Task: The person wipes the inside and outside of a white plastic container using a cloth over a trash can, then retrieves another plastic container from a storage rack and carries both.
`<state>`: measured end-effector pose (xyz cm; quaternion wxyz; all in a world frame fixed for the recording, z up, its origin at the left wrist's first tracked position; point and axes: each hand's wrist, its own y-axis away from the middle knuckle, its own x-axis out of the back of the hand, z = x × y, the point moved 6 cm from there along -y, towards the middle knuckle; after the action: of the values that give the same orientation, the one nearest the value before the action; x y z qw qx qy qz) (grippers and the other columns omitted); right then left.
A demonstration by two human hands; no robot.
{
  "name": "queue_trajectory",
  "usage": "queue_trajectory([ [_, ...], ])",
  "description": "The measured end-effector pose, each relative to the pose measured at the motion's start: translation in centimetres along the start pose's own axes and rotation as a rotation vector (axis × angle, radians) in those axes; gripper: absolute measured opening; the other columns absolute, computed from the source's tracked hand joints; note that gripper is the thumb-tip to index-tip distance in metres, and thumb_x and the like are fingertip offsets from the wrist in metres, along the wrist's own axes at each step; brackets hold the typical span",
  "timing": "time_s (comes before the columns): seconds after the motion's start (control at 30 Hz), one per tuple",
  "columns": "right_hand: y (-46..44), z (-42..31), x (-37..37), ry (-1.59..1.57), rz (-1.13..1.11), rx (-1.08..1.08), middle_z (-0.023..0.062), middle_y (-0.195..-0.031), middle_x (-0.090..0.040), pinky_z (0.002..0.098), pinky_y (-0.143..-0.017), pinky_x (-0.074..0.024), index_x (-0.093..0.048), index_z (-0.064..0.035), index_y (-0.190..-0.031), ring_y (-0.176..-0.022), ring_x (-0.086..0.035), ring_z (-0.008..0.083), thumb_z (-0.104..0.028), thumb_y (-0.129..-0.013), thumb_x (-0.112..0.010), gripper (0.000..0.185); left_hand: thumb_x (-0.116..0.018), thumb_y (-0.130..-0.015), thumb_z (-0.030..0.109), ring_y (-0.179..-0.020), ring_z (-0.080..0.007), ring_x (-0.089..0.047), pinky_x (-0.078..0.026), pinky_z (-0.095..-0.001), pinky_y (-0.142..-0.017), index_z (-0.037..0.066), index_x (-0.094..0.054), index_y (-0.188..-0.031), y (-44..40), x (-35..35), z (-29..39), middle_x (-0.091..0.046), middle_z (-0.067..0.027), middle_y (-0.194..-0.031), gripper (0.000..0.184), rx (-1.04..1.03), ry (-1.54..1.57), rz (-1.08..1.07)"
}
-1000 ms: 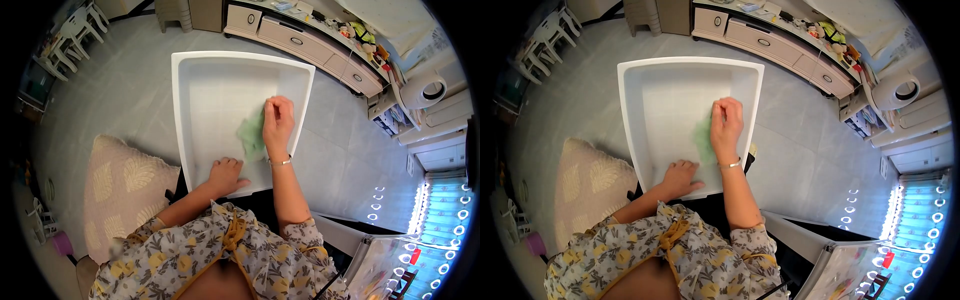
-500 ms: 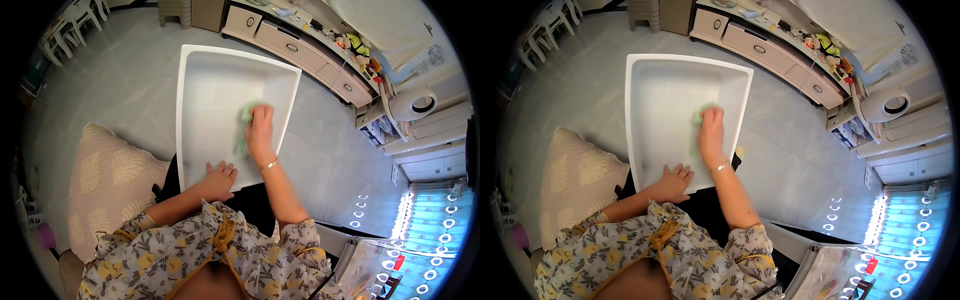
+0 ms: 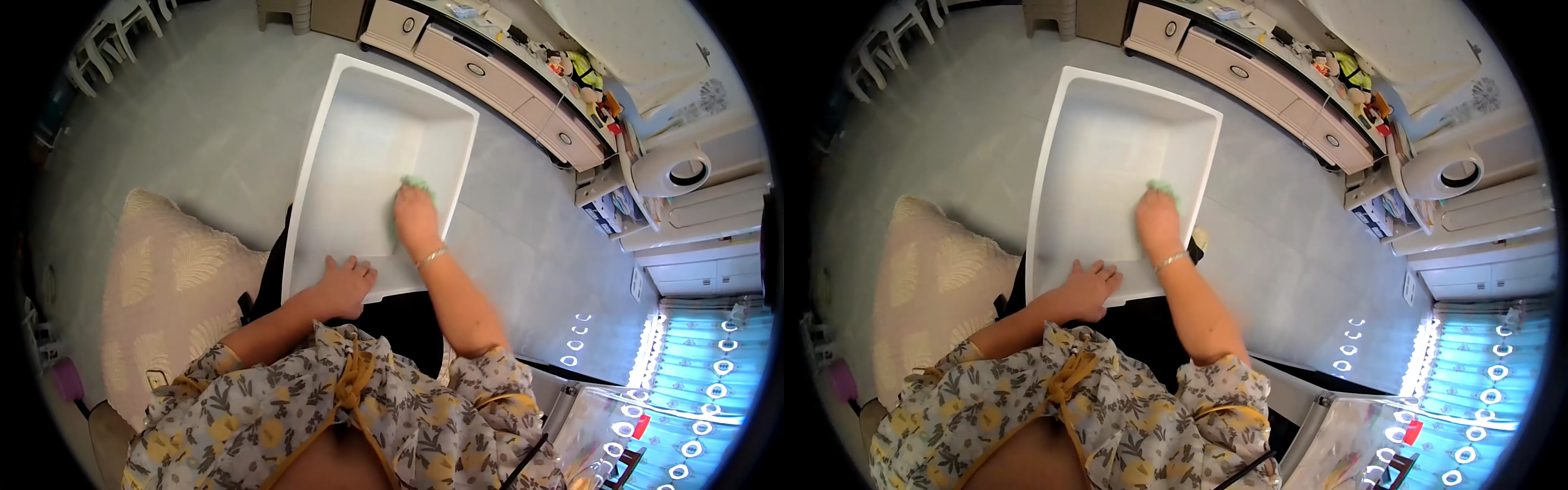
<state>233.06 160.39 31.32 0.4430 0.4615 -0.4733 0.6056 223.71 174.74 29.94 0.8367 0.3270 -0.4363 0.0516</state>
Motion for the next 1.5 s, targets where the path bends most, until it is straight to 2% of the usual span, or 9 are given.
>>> queue_trajectory([
  [0.1,4.1,-2.1,-1.0,-0.116,-0.043,-0.009,0.0150,-0.110,-0.061,0.0369,-0.085,-0.0480,-0.063,0.0018,-0.095,-0.097,-0.059,0.0285,0.000,-0.075,-0.054,0.022,-0.068,-0.072,0.022,-0.133,-0.0358,-0.033,-0.031,-0.0686,-0.096,0.002,-0.038,-0.136,-0.5,0.7,-0.1,-0.039,-0.0166,-0.140,0.073,0.001,0.040,-0.044],
  [0.2,6.3,-2.1,-2.3,-0.403,-0.465,-0.209,0.0163,-0.111,-0.061,0.0395,-0.084,-0.0492,-0.065,-0.0014,-0.094,-0.095,-0.060,0.0326,0.002,-0.072,-0.058,0.023,-0.069,-0.071,0.022,-0.131,-0.0353,-0.036,-0.034,-0.0669,-0.094,0.001,-0.040,-0.134,-0.6,0.7,-0.1,-0.042,-0.0165,-0.138,0.072,-0.013,0.022,-0.062],
  [0.47,-1.8,4.4,12.3,-0.728,0.660,-0.303,0.0183,-0.107,-0.052,0.0408,-0.085,-0.0453,-0.054,-0.0015,-0.101,-0.101,-0.051,0.0364,0.010,-0.075,-0.056,0.029,-0.070,-0.072,0.023,-0.132,-0.0367,-0.035,-0.037,-0.0605,-0.094,0.001,-0.035,-0.137,1.7,1.2,2.4,-0.038,-0.0164,-0.142,0.077,-0.141,0.020,-0.035],
  [0.77,-2.9,-2.8,2.7,-0.921,0.444,-0.402,0.0162,-0.109,-0.059,0.0400,-0.088,-0.0457,-0.061,-0.0039,-0.093,-0.099,-0.056,0.0344,-0.002,-0.079,-0.062,0.014,-0.063,-0.080,0.020,-0.128,-0.0404,-0.039,-0.042,-0.0603,-0.086,0.001,-0.036,-0.137,1.9,-1.6,2.7,-0.037,-0.0191,-0.142,0.066,-0.320,0.058,0.024],
  [0.93,-0.6,-10.1,2.3,-1.017,0.108,0.072,0.0123,-0.099,-0.065,0.0362,-0.085,-0.0486,-0.065,-0.0072,-0.088,-0.097,-0.060,0.0304,0.006,-0.070,-0.064,0.022,-0.068,-0.076,0.017,-0.132,-0.0410,-0.036,-0.040,-0.0586,-0.088,0.001,-0.032,-0.139,2.6,0.2,2.5,-0.030,-0.0178,-0.147,0.074,-0.380,0.225,-0.099],
  [1.13,-7.5,-2.2,8.9,-0.963,0.777,-0.357,0.0130,-0.099,-0.063,0.0349,-0.077,-0.0473,-0.064,-0.0040,-0.098,-0.085,-0.061,0.0275,-0.003,-0.081,-0.061,0.017,-0.054,-0.088,0.027,-0.136,-0.0406,-0.028,-0.034,-0.0620,-0.094,0.005,-0.025,-0.145,1.6,-3.5,2.5,-0.026,-0.0172,-0.151,0.069,-0.273,-0.058,-0.053],
  [1.27,-10.7,-4.4,7.9,-0.966,0.664,-0.504,0.0141,-0.100,-0.061,0.0389,-0.080,-0.0474,-0.063,-0.0043,-0.098,-0.091,-0.059,0.0344,-0.002,-0.080,-0.060,0.018,-0.046,-0.092,0.029,-0.137,-0.0381,-0.027,-0.033,-0.0616,-0.095,0.006,-0.025,-0.145,1.0,-3.7,2.8,-0.024,-0.0157,-0.151,0.062,-0.222,-0.034,-0.097],
  [1.47,-11.7,-10.8,7.1,-0.899,0.556,-0.146,0.0153,-0.098,-0.064,0.0387,-0.079,-0.0484,-0.064,-0.0041,-0.094,-0.091,-0.060,0.0343,0.000,-0.075,-0.059,0.020,-0.037,-0.095,0.024,-0.128,-0.0433,-0.036,-0.035,-0.0653,-0.089,0.002,-0.037,-0.135,1.9,-2.9,2.4,-0.035,-0.0174,-0.143,0.045,-0.275,0.118,0.053],
  [1.5,-12.0,-10.8,5.4,-0.968,0.224,-0.087,0.0147,-0.098,-0.064,0.0389,-0.078,-0.0488,-0.064,-0.0046,-0.094,-0.091,-0.060,0.0341,0.002,-0.074,-0.059,0.021,-0.038,-0.094,0.024,-0.128,-0.0433,-0.037,-0.036,-0.0661,-0.087,0.002,-0.039,-0.134,1.6,-3.5,2.3,-0.037,-0.0175,-0.142,0.045,-0.275,0.091,0.032],
])
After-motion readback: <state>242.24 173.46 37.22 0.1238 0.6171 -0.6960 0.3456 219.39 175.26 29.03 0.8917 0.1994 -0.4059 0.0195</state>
